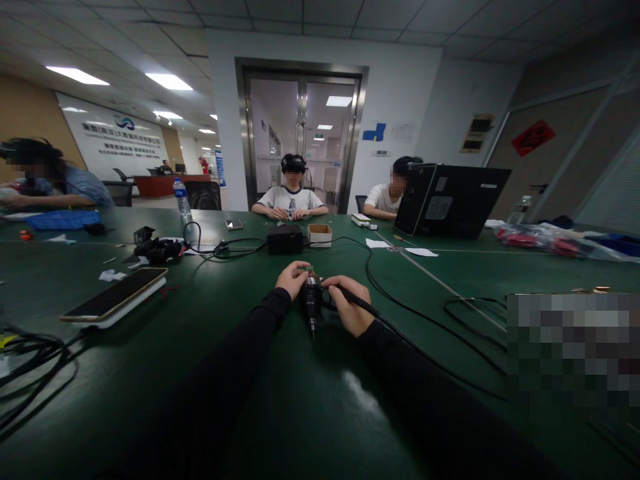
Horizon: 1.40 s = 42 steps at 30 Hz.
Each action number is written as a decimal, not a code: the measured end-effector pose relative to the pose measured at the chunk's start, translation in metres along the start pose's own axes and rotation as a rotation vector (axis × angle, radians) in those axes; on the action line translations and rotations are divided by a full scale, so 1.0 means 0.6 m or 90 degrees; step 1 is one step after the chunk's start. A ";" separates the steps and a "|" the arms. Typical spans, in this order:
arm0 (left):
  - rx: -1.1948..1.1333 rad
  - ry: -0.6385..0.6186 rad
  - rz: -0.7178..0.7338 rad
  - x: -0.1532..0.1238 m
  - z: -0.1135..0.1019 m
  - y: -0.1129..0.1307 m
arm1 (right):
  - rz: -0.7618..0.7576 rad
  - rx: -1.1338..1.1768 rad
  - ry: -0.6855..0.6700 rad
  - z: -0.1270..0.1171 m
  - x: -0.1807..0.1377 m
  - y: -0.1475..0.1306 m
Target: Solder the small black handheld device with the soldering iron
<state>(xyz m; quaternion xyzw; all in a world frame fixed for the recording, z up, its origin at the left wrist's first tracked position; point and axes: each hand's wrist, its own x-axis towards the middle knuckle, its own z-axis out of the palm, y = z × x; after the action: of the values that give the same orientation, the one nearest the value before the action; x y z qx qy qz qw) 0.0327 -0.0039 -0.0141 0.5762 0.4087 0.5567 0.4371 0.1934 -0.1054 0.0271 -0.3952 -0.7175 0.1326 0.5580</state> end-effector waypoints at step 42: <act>0.397 -0.073 -0.146 0.017 -0.017 0.017 | 0.012 -0.010 0.059 -0.003 0.002 0.018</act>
<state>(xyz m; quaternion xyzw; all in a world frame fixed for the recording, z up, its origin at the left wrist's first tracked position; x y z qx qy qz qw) 0.0230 0.0034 -0.0015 0.6628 0.5961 0.3189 0.3219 0.1995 -0.0979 0.0216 -0.4123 -0.6882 0.1137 0.5861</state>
